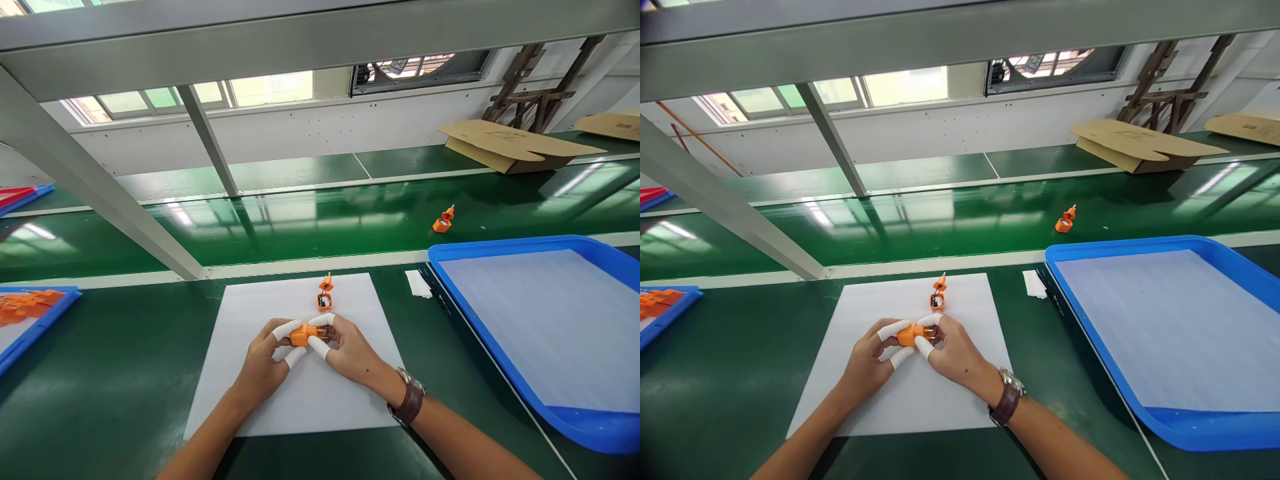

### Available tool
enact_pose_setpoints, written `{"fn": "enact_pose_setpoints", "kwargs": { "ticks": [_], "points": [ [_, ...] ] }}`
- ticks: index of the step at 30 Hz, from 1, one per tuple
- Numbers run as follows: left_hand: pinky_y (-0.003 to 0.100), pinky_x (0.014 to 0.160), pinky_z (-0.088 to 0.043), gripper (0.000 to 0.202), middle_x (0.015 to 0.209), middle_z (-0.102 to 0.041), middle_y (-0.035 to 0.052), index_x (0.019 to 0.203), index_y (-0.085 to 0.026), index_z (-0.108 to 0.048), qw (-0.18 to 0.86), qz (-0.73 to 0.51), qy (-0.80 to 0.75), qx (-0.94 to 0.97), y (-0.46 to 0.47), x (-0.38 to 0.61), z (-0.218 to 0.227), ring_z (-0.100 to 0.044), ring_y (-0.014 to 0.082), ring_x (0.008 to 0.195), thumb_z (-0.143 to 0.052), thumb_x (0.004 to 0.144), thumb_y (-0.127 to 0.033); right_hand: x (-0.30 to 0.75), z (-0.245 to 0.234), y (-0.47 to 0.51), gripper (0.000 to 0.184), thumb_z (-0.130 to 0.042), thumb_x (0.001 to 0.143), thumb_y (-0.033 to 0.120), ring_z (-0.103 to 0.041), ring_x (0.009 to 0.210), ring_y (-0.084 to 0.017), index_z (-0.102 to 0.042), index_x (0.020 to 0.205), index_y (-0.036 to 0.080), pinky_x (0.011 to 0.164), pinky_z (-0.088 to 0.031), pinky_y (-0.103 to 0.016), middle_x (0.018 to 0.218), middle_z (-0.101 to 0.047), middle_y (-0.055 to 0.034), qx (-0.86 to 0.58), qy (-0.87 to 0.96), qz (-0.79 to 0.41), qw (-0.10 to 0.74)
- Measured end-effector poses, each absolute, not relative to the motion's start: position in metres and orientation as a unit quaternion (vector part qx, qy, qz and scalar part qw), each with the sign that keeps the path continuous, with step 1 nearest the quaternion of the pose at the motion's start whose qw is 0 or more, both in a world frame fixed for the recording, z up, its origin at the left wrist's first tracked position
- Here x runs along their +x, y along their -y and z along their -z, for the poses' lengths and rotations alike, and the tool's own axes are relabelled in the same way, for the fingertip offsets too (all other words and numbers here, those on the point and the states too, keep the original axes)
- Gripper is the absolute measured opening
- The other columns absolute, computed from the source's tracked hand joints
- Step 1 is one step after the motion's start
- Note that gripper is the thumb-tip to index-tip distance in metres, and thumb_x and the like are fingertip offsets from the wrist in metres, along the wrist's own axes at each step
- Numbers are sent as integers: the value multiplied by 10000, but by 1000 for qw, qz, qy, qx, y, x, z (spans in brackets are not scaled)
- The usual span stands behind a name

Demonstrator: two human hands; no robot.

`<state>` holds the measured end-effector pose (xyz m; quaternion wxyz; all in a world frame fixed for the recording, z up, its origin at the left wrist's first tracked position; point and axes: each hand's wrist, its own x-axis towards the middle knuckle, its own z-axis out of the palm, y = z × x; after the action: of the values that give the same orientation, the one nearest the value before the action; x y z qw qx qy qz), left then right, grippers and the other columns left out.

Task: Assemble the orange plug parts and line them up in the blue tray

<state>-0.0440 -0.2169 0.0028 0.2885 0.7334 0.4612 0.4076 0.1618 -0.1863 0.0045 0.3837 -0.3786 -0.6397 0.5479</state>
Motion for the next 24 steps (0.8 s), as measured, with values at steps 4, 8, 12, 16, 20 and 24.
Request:
{"fn": "enact_pose_setpoints", "kwargs": {
  "ticks": [4, 8, 12, 16, 20, 24],
  "points": [
    [360, 838, -618, 492, 1241, -620, 60, 1355, -325, -532, 221, -390, -479, 755, 217, -44, -4, -662, 187, 1001, -609, 902, -147, 159, -4, 188, 216, -616, 875, 218, -649, 901, -187, -623, 1091, 223, 785, -567, -341, 1079, -660, -60, -378, 662, -502, 409],
    [342, 762, -593, 522, 1177, -647, 53, 1364, -321, -513, 175, -380, -480, 771, 215, -45, -2, -621, 141, 788, -626, 889, -137, 158, -6, 190, 290, -669, 850, 262, -632, 837, -178, -597, 1129, 225, 745, -569, -331, 1054, -653, -53, -387, 673, -483, 406],
    [349, 776, -594, 530, 1193, -652, 68, 1372, -310, -502, 179, -379, -464, 780, 216, -43, -7, -630, 149, 811, -669, 883, -192, 159, -9, 194, 265, -640, 845, 245, -637, 812, -192, -605, 1107, 224, 746, -562, -346, 986, -675, -50, -412, 699, -424, 402],
    [389, 844, -597, 526, 1323, -601, 105, 1376, -294, -501, 106, -418, -473, 768, 220, -53, -23, -614, 233, 1132, -673, 885, -211, 161, -10, 198, 269, -618, 855, 296, -630, 755, -194, -600, 1115, 232, 718, -558, -355, 987, -684, -55, -440, 724, -375, 377],
    [461, 1023, -524, 528, 1353, -568, 106, 1393, -277, -500, -53, -411, -543, 730, 227, -106, -35, -552, 250, 1252, -644, 895, -178, 159, -3, 203, 259, -585, 873, 388, -632, 720, -193, -611, 1089, 248, 686, -555, -342, 988, -693, -47, -450, 734, -358, 362],
    [497, 1084, -457, 467, 1326, -578, 124, 1361, -219, -537, -180, -332, -675, 634, 243, -203, -43, -517, 287, 1277, -631, 904, -224, 160, 13, 206, 302, -590, 852, 433, -661, 744, -194, -628, 1104, 270, 696, -575, -320, 1093, -702, -49, -449, 746, -347, 349]
  ]
}}
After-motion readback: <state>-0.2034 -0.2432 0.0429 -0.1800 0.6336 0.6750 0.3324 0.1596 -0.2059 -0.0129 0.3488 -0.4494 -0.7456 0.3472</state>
